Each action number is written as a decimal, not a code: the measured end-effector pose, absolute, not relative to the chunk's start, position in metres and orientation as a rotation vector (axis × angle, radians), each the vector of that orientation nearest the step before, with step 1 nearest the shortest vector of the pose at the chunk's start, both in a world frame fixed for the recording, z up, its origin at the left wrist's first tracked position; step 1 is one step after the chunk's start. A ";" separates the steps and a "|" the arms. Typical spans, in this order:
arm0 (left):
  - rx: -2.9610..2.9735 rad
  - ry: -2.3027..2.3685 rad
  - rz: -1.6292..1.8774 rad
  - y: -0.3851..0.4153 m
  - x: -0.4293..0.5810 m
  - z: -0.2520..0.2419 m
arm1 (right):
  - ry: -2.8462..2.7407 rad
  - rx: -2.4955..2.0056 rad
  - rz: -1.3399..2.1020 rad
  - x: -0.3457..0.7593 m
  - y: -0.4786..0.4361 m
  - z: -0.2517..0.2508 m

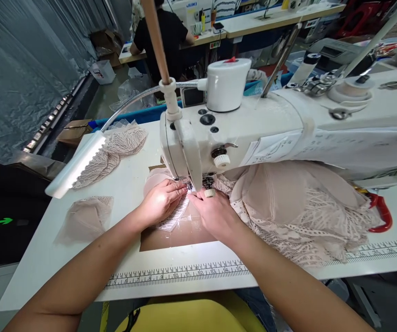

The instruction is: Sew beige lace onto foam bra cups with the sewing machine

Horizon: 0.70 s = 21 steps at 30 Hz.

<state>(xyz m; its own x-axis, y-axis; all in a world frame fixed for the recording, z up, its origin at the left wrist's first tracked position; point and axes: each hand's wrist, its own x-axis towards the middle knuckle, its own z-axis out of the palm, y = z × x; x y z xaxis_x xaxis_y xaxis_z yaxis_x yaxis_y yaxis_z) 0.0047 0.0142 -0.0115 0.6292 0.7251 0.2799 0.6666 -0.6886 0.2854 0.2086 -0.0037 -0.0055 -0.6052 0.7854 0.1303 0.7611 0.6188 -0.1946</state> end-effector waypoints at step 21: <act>2.480 1.765 0.303 -0.005 0.001 -0.002 | -2.530 -1.399 0.116 0.205 -0.005 -0.012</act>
